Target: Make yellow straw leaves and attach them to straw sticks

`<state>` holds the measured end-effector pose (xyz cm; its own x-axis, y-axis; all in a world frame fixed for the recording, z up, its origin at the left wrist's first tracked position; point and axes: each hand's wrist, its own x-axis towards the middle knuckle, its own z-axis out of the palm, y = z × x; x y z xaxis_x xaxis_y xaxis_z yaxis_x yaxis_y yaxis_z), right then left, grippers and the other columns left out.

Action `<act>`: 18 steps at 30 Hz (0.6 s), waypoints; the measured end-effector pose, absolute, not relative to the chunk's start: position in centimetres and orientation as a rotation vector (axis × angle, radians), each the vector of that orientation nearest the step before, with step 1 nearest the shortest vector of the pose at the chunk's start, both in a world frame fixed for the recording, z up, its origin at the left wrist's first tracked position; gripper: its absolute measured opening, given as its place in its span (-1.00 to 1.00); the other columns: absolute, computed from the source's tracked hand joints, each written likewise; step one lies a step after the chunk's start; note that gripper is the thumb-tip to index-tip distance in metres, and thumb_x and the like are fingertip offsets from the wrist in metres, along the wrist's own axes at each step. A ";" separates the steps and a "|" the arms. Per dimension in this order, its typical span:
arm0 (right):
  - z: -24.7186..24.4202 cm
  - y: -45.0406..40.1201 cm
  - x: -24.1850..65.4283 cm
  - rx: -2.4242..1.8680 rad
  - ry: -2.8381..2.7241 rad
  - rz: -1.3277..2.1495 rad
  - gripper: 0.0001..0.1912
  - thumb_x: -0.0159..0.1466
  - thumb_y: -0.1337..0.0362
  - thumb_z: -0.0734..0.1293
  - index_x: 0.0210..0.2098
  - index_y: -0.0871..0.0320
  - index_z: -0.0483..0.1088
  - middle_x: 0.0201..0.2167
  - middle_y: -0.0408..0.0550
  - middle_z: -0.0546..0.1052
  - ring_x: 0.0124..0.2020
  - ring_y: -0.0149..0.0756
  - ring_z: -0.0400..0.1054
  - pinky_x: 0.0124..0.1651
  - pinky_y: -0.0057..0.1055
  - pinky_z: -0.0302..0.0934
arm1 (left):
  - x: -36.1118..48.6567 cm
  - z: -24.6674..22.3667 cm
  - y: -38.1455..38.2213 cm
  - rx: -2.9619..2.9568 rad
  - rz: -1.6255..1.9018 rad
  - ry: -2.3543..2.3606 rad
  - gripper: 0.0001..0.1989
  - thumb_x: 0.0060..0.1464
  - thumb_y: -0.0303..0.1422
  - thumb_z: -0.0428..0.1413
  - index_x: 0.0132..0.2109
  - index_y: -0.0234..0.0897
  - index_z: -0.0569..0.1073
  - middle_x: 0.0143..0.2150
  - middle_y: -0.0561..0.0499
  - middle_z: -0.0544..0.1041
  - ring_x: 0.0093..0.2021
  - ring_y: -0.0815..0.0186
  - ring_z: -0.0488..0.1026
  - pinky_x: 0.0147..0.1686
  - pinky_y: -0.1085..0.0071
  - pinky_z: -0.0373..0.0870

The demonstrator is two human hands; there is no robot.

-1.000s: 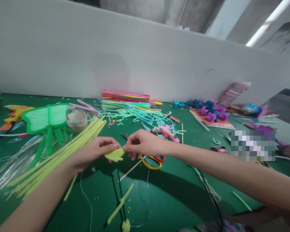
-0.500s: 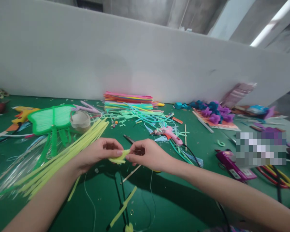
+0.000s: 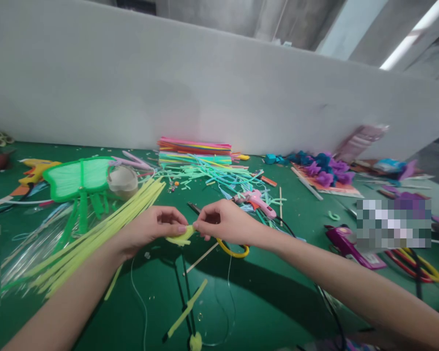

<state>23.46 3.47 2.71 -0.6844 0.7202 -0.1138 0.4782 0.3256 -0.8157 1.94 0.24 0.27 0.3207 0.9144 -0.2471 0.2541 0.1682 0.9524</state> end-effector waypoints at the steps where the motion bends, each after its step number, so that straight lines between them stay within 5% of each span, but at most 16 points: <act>1: 2.6 3.3 23.4 -1.073 -2.330 1.237 -0.81 0.21 0.21 0.30 -0.42 0.20 0.45 -0.55 -0.13 0.52 -0.50 -0.44 0.39 -0.44 -0.53 0.20 | 2.0 0.3 0.2 1.349 0.684 1.186 -0.69 -0.12 -0.17 0.29 -0.26 -0.28 0.54 -0.40 0.05 0.47 -0.35 0.32 0.39 -0.33 0.44 0.29; 4: 2.1 3.1 23.2 -1.059 -2.233 1.257 -0.81 0.22 0.21 0.30 -0.43 0.20 0.42 -0.55 -0.14 0.50 -0.51 -0.45 0.36 -0.43 -0.53 0.20 | 1.9 0.4 0.1 1.290 0.691 1.156 -0.68 -0.11 -0.17 0.29 -0.24 -0.28 0.53 -0.36 0.03 0.46 -0.31 0.30 0.40 -0.29 0.41 0.35; 12: 1.5 3.6 23.4 -1.117 -1.581 2.032 -0.73 0.24 0.14 0.34 -0.39 0.27 0.46 -0.47 -0.06 0.52 -0.46 -0.44 0.43 -0.39 -0.51 0.33 | 1.7 0.4 0.0 1.244 0.699 1.143 -0.72 -0.12 -0.15 0.28 -0.37 -0.28 0.50 -0.43 0.09 0.37 -0.35 0.32 0.35 -0.33 0.40 0.42; 18: 1.4 3.6 23.4 -1.060 -1.548 2.065 -0.68 0.23 0.06 0.35 -0.36 0.24 0.45 -0.36 -0.03 0.54 -0.44 -0.44 0.44 -0.42 -0.52 0.36 | 1.9 0.1 0.2 1.283 0.722 1.169 -0.68 -0.10 -0.09 0.25 -0.35 -0.28 0.52 -0.42 0.07 0.42 -0.35 0.31 0.37 -0.33 0.42 0.42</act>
